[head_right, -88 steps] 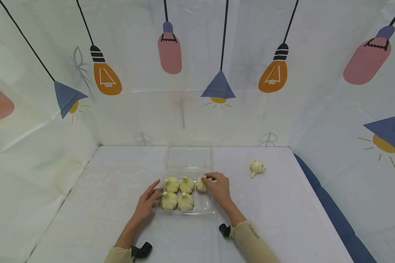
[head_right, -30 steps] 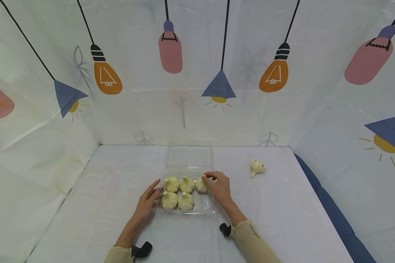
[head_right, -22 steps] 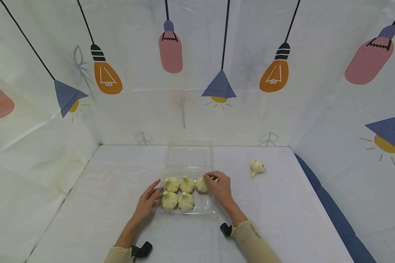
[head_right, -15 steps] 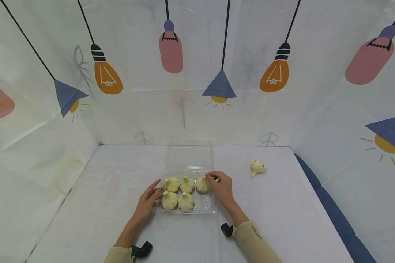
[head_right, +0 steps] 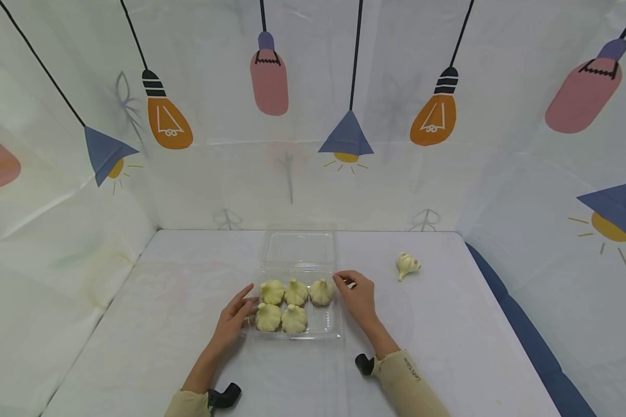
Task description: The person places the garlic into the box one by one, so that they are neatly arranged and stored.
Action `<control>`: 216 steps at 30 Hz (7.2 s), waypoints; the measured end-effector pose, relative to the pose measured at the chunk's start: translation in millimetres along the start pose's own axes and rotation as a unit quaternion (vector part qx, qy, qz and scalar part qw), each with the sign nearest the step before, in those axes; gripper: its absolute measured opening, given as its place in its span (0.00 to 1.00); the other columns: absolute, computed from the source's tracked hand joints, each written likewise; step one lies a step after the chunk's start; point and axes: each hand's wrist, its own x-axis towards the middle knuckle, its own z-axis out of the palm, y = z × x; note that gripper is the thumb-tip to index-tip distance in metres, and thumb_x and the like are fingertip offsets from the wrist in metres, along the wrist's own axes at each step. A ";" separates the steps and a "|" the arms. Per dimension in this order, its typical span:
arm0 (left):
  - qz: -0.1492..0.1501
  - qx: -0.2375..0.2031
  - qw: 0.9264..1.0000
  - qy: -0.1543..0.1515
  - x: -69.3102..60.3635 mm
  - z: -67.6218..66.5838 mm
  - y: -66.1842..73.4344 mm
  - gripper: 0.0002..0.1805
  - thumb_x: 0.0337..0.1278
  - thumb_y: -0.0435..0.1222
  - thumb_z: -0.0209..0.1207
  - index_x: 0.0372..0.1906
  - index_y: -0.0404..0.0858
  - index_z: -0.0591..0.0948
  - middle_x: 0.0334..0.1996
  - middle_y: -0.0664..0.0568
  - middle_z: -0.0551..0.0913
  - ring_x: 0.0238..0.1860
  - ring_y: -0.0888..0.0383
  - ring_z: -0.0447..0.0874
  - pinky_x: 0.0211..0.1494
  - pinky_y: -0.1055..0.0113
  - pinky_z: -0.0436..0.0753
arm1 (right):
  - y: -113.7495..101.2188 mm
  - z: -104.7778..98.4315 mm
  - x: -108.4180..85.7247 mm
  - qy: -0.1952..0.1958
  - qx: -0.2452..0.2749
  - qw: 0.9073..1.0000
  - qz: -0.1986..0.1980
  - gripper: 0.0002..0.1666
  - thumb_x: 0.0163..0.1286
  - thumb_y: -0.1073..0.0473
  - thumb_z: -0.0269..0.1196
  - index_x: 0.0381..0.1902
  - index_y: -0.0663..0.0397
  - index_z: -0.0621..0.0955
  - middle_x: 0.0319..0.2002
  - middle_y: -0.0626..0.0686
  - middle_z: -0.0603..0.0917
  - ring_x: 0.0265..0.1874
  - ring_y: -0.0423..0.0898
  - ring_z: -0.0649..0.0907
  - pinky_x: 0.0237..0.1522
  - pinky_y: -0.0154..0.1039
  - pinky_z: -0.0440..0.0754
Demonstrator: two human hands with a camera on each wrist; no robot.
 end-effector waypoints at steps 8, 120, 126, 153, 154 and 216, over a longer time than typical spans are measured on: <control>0.005 -0.003 1.000 -0.001 0.0 0.1 -0.2 0.24 0.73 0.31 0.48 0.70 0.30 0.65 0.50 0.33 0.78 0.48 0.39 0.79 0.43 0.65 0.77 | 6.0 -8.5 -0.5 0.005 -0.008 0.999 0.034 0.04 0.62 0.59 0.70 0.32 0.54 0.88 0.27 0.46 0.86 0.27 0.42 0.79 0.28 0.29 0.73; -0.022 -0.011 1.000 -0.017 0.8 -3.7 1.7 0.25 0.74 0.32 0.47 0.72 0.32 0.63 0.53 0.33 0.77 0.49 0.47 0.81 0.44 0.65 0.78 | 74.8 -105.7 29.2 0.066 -0.192 0.906 0.372 0.26 0.65 0.47 0.60 0.49 0.63 0.83 0.47 0.62 0.84 0.47 0.60 0.79 0.49 0.55 0.72; -0.020 -0.006 1.000 -0.016 1.4 -4.1 -0.6 0.25 0.74 0.32 0.48 0.71 0.32 0.63 0.53 0.31 0.76 0.48 0.51 0.81 0.45 0.65 0.77 | 76.6 -104.8 29.8 0.109 -0.151 0.912 0.366 0.26 0.66 0.47 0.59 0.51 0.62 0.83 0.46 0.61 0.84 0.47 0.57 0.79 0.50 0.52 0.72; -0.020 -0.013 1.000 -0.019 1.1 -3.1 -0.2 0.25 0.74 0.31 0.47 0.71 0.32 0.63 0.52 0.30 0.76 0.48 0.44 0.80 0.45 0.64 0.77 | -2.3 -81.3 30.4 0.115 0.045 0.980 0.155 0.16 0.65 0.56 0.68 0.42 0.65 0.86 0.35 0.59 0.86 0.18 0.41 0.82 0.21 0.30 0.78; -0.019 -0.013 1.000 -0.018 1.3 -3.2 0.1 0.25 0.74 0.31 0.47 0.71 0.32 0.63 0.52 0.30 0.76 0.48 0.43 0.80 0.45 0.63 0.78 | -4.5 -79.3 30.5 0.114 0.047 0.982 0.143 0.15 0.64 0.57 0.68 0.41 0.65 0.86 0.34 0.59 0.86 0.18 0.41 0.82 0.20 0.30 0.78; 0.000 -0.021 1.000 -0.006 7.0 -2.2 -22.9 0.25 0.74 0.34 0.49 0.71 0.34 0.65 0.51 0.34 0.78 0.47 0.46 0.81 0.46 0.60 0.79 | -91.5 -22.7 -26.4 0.001 0.068 0.998 -0.006 0.06 0.57 0.70 0.71 0.34 0.66 0.87 0.24 0.55 0.85 0.12 0.41 0.70 0.13 0.29 0.65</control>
